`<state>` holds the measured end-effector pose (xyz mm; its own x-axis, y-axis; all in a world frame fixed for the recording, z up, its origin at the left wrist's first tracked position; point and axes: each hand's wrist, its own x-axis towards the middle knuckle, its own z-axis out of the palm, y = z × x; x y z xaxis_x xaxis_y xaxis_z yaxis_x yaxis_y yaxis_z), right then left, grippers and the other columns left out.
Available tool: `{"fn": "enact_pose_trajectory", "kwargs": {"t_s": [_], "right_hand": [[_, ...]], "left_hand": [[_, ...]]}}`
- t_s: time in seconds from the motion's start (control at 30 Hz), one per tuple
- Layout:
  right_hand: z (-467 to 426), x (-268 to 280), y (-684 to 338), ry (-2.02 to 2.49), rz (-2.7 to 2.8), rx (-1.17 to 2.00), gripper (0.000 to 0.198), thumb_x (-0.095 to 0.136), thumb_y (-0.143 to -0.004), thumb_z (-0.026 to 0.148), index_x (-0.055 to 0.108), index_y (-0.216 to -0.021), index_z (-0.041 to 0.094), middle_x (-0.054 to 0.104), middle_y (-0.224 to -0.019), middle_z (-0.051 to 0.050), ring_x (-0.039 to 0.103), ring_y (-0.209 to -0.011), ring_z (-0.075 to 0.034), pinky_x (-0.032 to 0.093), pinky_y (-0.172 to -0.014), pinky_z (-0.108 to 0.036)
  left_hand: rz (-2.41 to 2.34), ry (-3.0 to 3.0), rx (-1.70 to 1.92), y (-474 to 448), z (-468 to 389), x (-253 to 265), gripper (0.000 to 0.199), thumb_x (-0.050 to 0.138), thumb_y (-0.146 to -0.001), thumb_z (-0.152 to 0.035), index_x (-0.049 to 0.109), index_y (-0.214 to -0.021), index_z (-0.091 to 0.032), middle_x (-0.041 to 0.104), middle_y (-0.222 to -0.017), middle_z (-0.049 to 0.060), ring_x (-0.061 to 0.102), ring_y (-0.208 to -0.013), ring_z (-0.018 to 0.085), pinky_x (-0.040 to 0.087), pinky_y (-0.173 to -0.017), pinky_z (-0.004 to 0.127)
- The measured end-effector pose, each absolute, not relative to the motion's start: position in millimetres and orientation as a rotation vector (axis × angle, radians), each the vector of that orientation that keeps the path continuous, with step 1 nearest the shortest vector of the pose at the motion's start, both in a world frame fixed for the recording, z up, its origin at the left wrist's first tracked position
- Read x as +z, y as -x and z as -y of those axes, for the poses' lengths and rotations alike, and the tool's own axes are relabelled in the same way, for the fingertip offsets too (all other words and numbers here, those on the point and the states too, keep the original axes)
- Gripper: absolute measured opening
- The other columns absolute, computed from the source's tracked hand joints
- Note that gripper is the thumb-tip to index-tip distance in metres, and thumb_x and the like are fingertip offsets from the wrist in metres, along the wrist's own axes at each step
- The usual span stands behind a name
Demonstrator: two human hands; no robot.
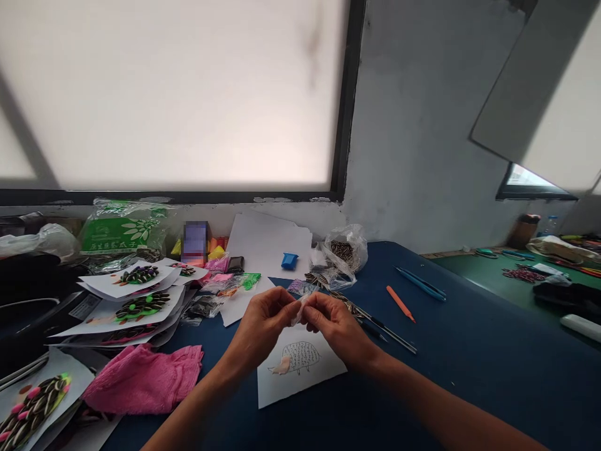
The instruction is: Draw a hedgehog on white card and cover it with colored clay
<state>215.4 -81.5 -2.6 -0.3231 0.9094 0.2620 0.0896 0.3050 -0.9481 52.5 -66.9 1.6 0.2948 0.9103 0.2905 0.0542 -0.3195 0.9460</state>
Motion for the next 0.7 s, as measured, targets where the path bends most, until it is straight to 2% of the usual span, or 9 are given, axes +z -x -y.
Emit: {"fn": "enact_pose_trajectory", "kwargs": {"t_s": [0.13,0.27,0.5,0.6,0.7], "right_hand": [[80.9,-1.8,-216.9,0.993,1.682,1.073,0.018,0.050,-0.092,0.026,0.059,-0.079,0.018,0.055,-0.076,0.000,0.051,-0.072,-0.015,0.043,-0.069,-0.029],[81.2,0.4,-218.5,1.126,1.681,0.968,0.020,0.049,-0.091,0.024,0.054,-0.072,0.018,0.052,-0.070,0.001,0.048,-0.066,-0.014,0.040,-0.062,-0.028],[83.3,-4.9,-216.5,1.079,1.731,0.959,0.027,0.055,-0.092,0.044,0.057,-0.087,0.018,0.058,-0.078,-0.001,0.054,-0.070,-0.015,0.045,-0.065,-0.029],[81.6,-8.2,-216.9,1.063,1.709,0.971,0.030,0.053,-0.093,0.046,0.056,-0.084,0.017,0.059,-0.079,-0.002,0.055,-0.071,-0.016,0.046,-0.066,-0.029],[80.7,-8.7,-217.2,1.079,1.727,0.918,0.031,0.059,-0.090,0.047,0.056,-0.080,0.018,0.054,-0.071,0.000,0.051,-0.065,-0.014,0.043,-0.060,-0.027]], "left_hand": [[-0.992,-1.667,1.173,-50.0,66.7,4.7,0.028,0.061,-0.079,-0.044,0.058,-0.068,-0.018,0.056,-0.062,-0.002,0.052,-0.059,0.013,0.044,-0.056,0.024],[-1.150,-1.755,1.201,-49.1,67.1,4.2,0.029,0.057,-0.080,-0.046,0.059,-0.070,-0.019,0.057,-0.062,-0.001,0.055,-0.058,0.015,0.045,-0.054,0.026],[-1.144,-1.864,1.194,-56.3,71.7,-4.1,0.022,0.052,-0.082,-0.036,0.058,-0.069,-0.020,0.058,-0.061,-0.001,0.058,-0.057,0.016,0.048,-0.054,0.026],[-1.139,-1.966,1.176,-57.2,72.1,-5.5,0.019,0.051,-0.082,-0.031,0.057,-0.068,-0.020,0.057,-0.060,-0.001,0.056,-0.057,0.015,0.045,-0.054,0.025],[-1.167,-2.050,1.173,-57.6,72.1,-6.3,0.013,0.050,-0.079,-0.025,0.057,-0.069,-0.020,0.057,-0.062,-0.001,0.054,-0.058,0.014,0.043,-0.056,0.025]]}}
